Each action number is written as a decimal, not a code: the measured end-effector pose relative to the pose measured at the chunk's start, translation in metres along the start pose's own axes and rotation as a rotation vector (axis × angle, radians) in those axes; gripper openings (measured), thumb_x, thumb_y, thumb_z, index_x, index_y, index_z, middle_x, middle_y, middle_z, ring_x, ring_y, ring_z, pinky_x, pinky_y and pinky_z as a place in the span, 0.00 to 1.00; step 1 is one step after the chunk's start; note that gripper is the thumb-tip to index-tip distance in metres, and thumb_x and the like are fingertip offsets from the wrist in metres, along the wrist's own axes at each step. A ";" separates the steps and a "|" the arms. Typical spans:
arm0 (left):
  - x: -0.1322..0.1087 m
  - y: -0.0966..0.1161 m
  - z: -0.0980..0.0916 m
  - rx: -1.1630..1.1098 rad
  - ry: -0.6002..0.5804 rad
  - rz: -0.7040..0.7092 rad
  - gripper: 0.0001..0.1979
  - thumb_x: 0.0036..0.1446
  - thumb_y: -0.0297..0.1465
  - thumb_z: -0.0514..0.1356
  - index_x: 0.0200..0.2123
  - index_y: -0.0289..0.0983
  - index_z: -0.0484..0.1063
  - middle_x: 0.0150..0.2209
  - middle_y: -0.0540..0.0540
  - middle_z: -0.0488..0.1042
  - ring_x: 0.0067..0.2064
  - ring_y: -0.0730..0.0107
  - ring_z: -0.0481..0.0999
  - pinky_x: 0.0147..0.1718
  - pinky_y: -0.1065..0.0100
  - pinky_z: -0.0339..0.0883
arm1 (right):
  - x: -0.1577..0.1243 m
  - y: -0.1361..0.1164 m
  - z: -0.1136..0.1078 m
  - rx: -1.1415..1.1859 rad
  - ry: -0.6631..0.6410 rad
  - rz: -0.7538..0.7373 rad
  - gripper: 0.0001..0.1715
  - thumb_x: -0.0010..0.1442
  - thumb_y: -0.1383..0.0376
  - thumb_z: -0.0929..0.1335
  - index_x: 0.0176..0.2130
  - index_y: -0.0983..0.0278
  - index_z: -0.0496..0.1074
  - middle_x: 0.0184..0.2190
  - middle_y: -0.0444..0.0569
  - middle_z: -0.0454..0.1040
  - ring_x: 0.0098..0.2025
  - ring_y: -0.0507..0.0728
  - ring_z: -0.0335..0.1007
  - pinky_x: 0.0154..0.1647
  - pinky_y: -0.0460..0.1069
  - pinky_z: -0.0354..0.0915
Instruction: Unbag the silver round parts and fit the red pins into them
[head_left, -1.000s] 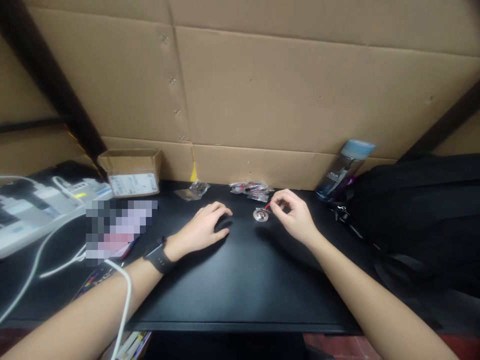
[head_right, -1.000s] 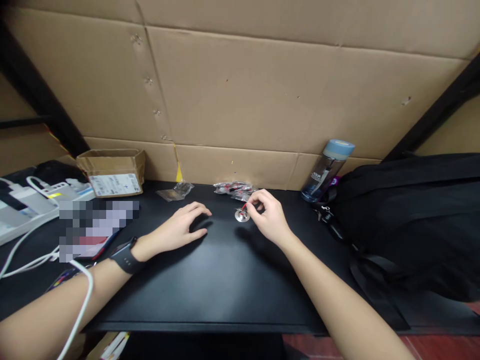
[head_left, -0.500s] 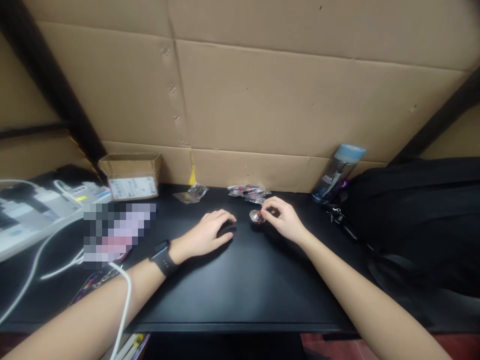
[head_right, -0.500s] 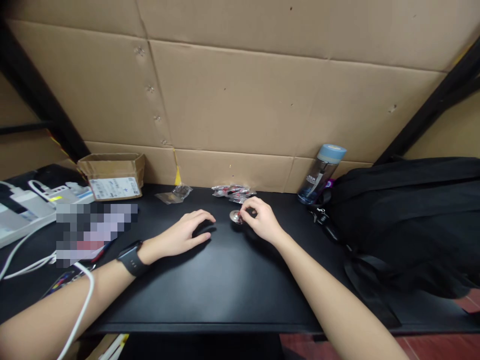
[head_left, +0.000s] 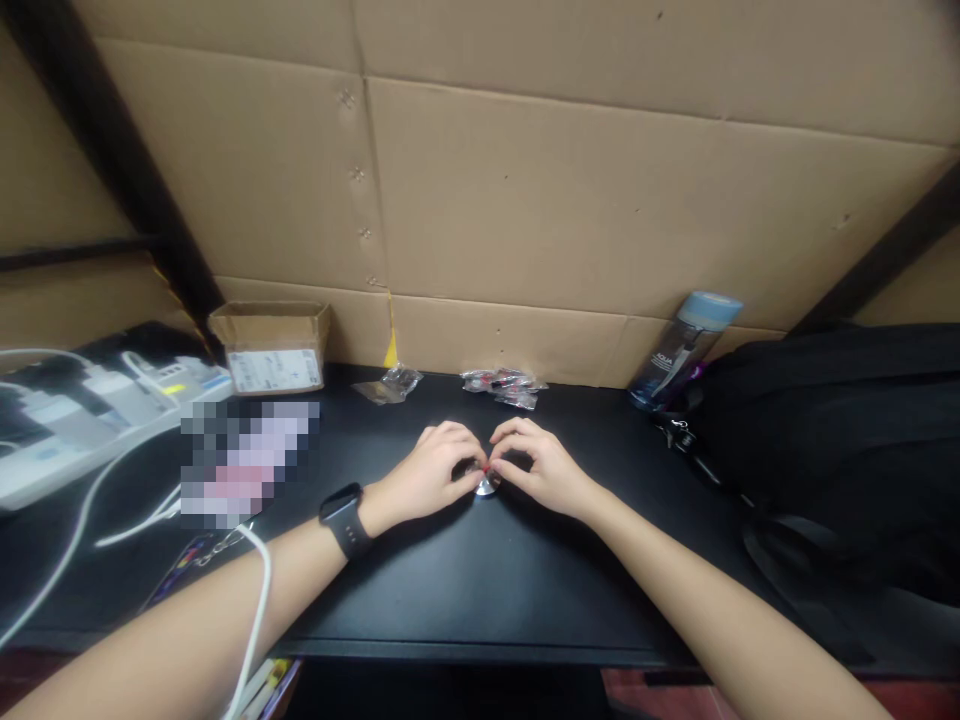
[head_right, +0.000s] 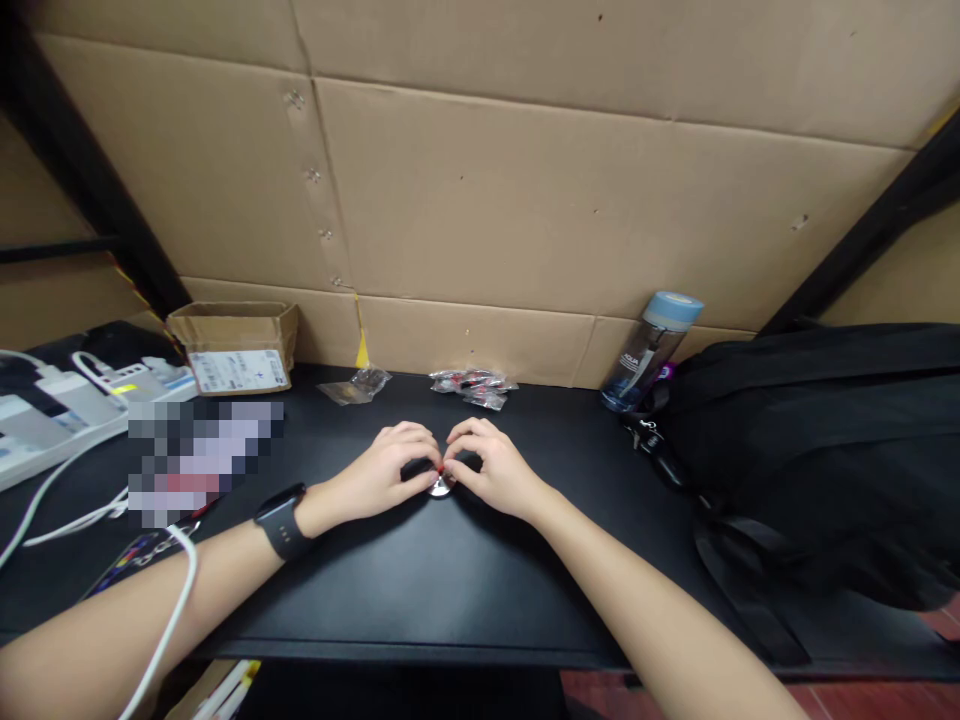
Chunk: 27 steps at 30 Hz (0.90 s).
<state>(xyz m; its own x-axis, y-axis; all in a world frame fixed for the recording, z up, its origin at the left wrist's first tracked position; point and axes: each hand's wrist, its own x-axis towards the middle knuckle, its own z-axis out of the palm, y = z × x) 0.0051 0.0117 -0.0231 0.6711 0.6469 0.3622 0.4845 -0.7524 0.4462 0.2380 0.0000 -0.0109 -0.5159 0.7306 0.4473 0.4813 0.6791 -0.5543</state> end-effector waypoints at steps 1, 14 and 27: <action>0.000 -0.001 0.000 0.002 -0.011 0.002 0.05 0.67 0.34 0.61 0.41 0.43 0.77 0.45 0.49 0.79 0.55 0.59 0.71 0.53 0.57 0.59 | 0.001 0.002 -0.002 -0.008 0.004 -0.001 0.04 0.66 0.66 0.71 0.37 0.60 0.78 0.45 0.50 0.76 0.48 0.58 0.73 0.54 0.55 0.67; -0.002 0.002 -0.003 0.058 -0.071 0.053 0.13 0.70 0.32 0.58 0.54 0.48 0.76 0.49 0.47 0.78 0.51 0.61 0.74 0.49 0.61 0.61 | -0.006 0.049 -0.023 -0.388 -0.060 0.164 0.19 0.61 0.72 0.70 0.51 0.58 0.79 0.45 0.51 0.77 0.45 0.59 0.72 0.51 0.56 0.67; 0.001 -0.001 -0.006 0.081 -0.032 0.084 0.08 0.70 0.30 0.58 0.41 0.43 0.78 0.41 0.49 0.81 0.48 0.63 0.75 0.49 0.61 0.59 | 0.001 0.046 -0.020 -0.244 0.051 0.196 0.10 0.60 0.72 0.69 0.37 0.63 0.81 0.33 0.48 0.81 0.33 0.55 0.74 0.37 0.50 0.67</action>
<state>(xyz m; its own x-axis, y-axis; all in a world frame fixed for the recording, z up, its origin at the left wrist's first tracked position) 0.0016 0.0137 -0.0179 0.7280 0.5781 0.3686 0.4687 -0.8120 0.3478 0.2738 0.0329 -0.0218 -0.3637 0.8476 0.3864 0.7270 0.5176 -0.4511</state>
